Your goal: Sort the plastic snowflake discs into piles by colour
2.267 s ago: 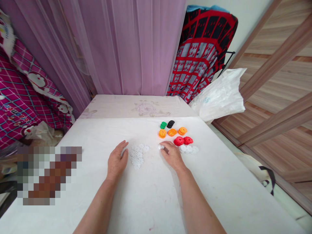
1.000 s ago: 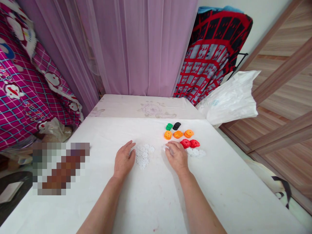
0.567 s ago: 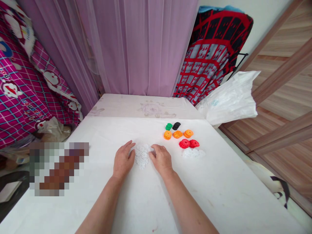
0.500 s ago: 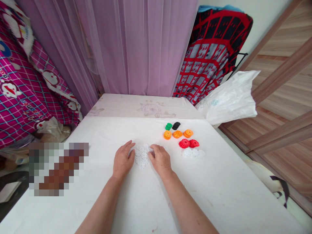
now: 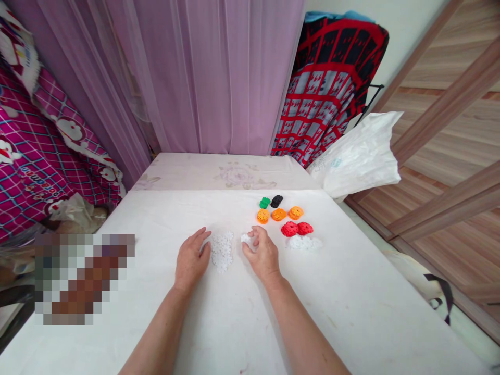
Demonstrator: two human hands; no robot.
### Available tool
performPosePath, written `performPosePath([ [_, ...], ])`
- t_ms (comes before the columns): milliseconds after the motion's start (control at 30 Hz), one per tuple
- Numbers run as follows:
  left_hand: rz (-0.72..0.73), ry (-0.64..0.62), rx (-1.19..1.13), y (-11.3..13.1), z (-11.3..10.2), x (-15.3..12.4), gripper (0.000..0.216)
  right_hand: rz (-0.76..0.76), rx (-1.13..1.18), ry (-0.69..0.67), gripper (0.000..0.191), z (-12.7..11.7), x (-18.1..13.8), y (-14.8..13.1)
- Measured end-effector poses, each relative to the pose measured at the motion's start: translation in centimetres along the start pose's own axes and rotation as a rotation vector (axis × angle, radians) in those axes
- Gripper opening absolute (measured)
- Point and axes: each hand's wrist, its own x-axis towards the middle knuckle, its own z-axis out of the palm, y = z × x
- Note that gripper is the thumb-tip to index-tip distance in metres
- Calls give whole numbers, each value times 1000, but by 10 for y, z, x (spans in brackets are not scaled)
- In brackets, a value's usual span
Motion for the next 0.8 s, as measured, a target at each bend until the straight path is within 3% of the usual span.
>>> performPosePath([
  [167, 5, -1, -8, -1, 0, 0, 35, 104, -39, 165, 43, -22, 12, 25],
  [333, -1, 0, -8, -1, 0, 0, 33, 120, -55, 119, 44, -20, 12, 36],
  [800, 1, -18, -1, 0, -1, 0, 37, 134, -101, 74, 40, -17, 10, 33],
])
